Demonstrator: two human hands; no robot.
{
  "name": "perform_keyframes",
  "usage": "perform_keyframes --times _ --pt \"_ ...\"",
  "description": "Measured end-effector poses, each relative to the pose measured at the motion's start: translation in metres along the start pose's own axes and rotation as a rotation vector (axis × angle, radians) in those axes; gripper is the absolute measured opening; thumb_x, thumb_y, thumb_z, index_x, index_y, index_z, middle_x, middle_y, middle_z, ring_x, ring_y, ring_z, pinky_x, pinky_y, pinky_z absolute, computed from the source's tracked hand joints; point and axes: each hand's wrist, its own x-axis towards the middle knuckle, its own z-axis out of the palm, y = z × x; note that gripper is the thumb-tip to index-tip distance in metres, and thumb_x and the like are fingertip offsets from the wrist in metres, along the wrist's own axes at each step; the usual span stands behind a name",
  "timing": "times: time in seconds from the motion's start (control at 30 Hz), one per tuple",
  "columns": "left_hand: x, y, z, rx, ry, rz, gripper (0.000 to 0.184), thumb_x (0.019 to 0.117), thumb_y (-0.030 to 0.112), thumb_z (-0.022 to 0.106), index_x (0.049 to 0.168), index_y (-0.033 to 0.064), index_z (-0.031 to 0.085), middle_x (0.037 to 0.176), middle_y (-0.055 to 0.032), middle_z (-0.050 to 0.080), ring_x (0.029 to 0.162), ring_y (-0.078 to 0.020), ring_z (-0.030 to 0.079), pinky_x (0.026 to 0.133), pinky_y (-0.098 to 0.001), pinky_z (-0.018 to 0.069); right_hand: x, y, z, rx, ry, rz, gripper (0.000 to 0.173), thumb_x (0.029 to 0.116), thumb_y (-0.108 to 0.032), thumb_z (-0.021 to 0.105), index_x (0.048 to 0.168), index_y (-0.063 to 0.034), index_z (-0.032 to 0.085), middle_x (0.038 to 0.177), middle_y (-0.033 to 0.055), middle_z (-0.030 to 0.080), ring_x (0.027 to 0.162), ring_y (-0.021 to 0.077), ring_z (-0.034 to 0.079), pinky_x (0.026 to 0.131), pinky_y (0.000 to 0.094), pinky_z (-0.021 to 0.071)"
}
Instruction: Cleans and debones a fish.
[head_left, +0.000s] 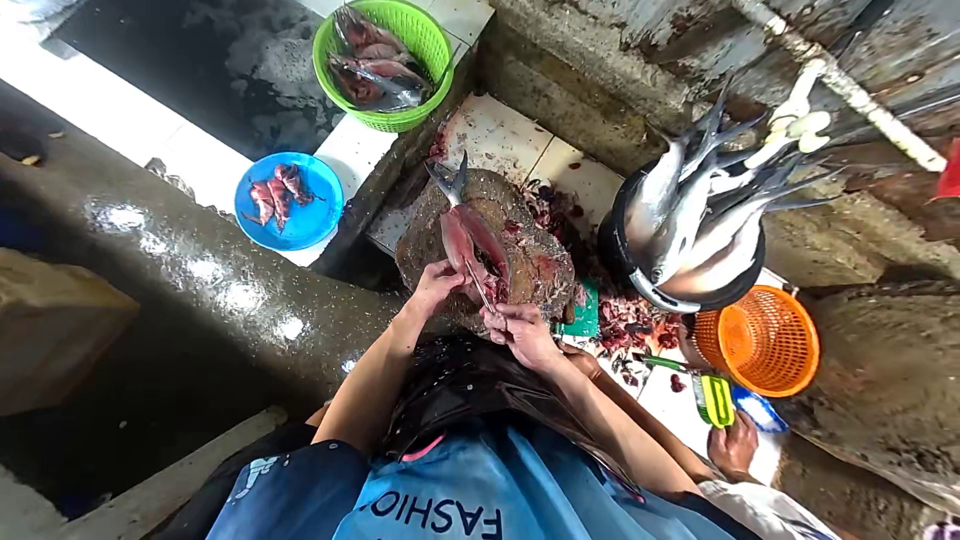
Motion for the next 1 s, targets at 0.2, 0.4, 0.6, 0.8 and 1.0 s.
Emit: perform_keyframes --times 0.2,0.4,0.6,0.8,1.0 --pt "-0.006 -0.011 0.016 -0.149 0.034 -0.077 0.029 0.0926 -0.005 0.065 0.121 -0.0021 0.060 0.104 -0.0123 0.071 0.089 -0.0204 0.070 0.082 -0.0395 0.0604 -0.024 -0.065 0.017 -0.095 -0.249 -0.416 0.025 0.0955 -0.019 0.070 0.114 -0.0027 0.075 0.086 0.0040 0.071 0.068 0.0064 0.061 0.063 0.0250 0.0537" --pt "0.003 -0.001 0.015 -0.312 0.073 -0.117 0.027 0.0949 0.000 0.061 0.122 -0.0016 0.060 0.102 -0.0120 0.071 0.088 -0.0203 0.070 0.084 -0.0392 0.0602 -0.010 -0.032 -0.025 -0.683 -0.010 -0.152 0.021 0.0921 -0.025 0.068 0.096 -0.0070 0.078 0.070 -0.0038 0.068 0.053 0.0023 0.053 0.051 0.0249 0.0452" --pt "0.008 -0.010 0.014 -0.231 -0.030 -0.057 0.030 0.0914 -0.003 0.065 0.121 -0.0004 0.062 0.102 -0.0127 0.072 0.085 -0.0216 0.071 0.080 -0.0411 0.0616 0.022 0.005 -0.027 -0.704 0.069 -0.094 0.022 0.0929 -0.028 0.071 0.100 -0.0078 0.077 0.076 -0.0006 0.070 0.061 0.0068 0.059 0.060 0.0290 0.0522" --pt "0.001 0.004 0.007 -0.019 -0.094 -0.015 0.027 0.0927 -0.005 0.063 0.120 -0.0024 0.062 0.102 -0.0127 0.073 0.086 -0.0209 0.073 0.082 -0.0408 0.0626 0.004 -0.022 0.012 -0.182 0.066 0.030 0.011 0.0936 -0.005 0.068 0.095 0.0035 0.075 0.079 0.0072 0.071 0.058 0.0088 0.058 0.053 0.0243 0.0499" --pt "0.015 -0.006 0.004 -0.001 -0.145 0.154 0.025 0.0833 -0.005 0.070 0.107 0.0022 0.070 0.096 -0.0082 0.075 0.083 -0.0170 0.073 0.078 -0.0389 0.0629 -0.018 -0.056 0.025 0.054 -0.020 0.056 0.015 0.0960 -0.004 0.061 0.089 0.0033 0.073 0.078 0.0082 0.070 0.058 0.0082 0.059 0.051 0.0218 0.0488"
